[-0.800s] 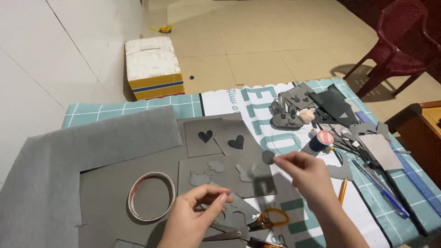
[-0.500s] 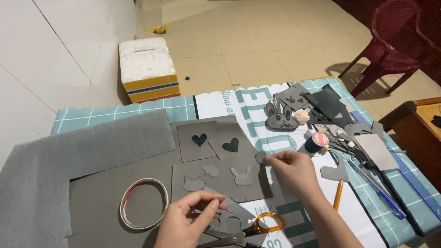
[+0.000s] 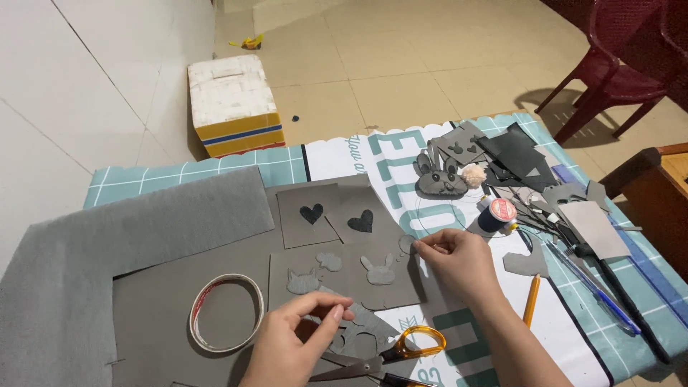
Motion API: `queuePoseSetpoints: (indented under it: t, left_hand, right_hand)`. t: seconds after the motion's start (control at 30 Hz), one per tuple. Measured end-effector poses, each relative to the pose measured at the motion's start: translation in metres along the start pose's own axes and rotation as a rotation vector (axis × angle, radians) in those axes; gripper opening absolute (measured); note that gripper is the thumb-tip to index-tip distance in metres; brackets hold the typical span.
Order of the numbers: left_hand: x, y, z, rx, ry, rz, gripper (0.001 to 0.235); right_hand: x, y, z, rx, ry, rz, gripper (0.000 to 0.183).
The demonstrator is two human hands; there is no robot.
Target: Cutting out small decorative shapes from a grey foam or leather sheet using scissors.
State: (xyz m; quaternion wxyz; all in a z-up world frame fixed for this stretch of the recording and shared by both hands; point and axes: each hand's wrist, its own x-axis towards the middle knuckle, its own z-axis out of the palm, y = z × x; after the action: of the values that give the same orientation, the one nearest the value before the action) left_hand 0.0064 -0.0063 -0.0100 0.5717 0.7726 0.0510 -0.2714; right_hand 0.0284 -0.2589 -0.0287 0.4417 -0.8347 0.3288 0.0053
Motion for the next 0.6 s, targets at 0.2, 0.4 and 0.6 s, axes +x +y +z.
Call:
queuePoseSetpoints:
  t: [0.2,0.4,0.6]
  left_hand:
    - [0.015,-0.029,0.01,0.489,-0.052,0.865,0.025]
    - [0.045,-0.009,0.038,0.852,-0.004,0.734,0.042]
    - [0.08,-0.006,0.054,0.964,0.002,0.641,0.047]
  right_hand:
    - [0.0,0.006,-0.001,0.057,0.004,-0.013,0.018]
    - [0.004,0.013,-0.002,0.011,-0.006,-0.07,0.02]
    - [-0.003,0.005,-0.005,0.031,-0.036,-0.042,0.02]
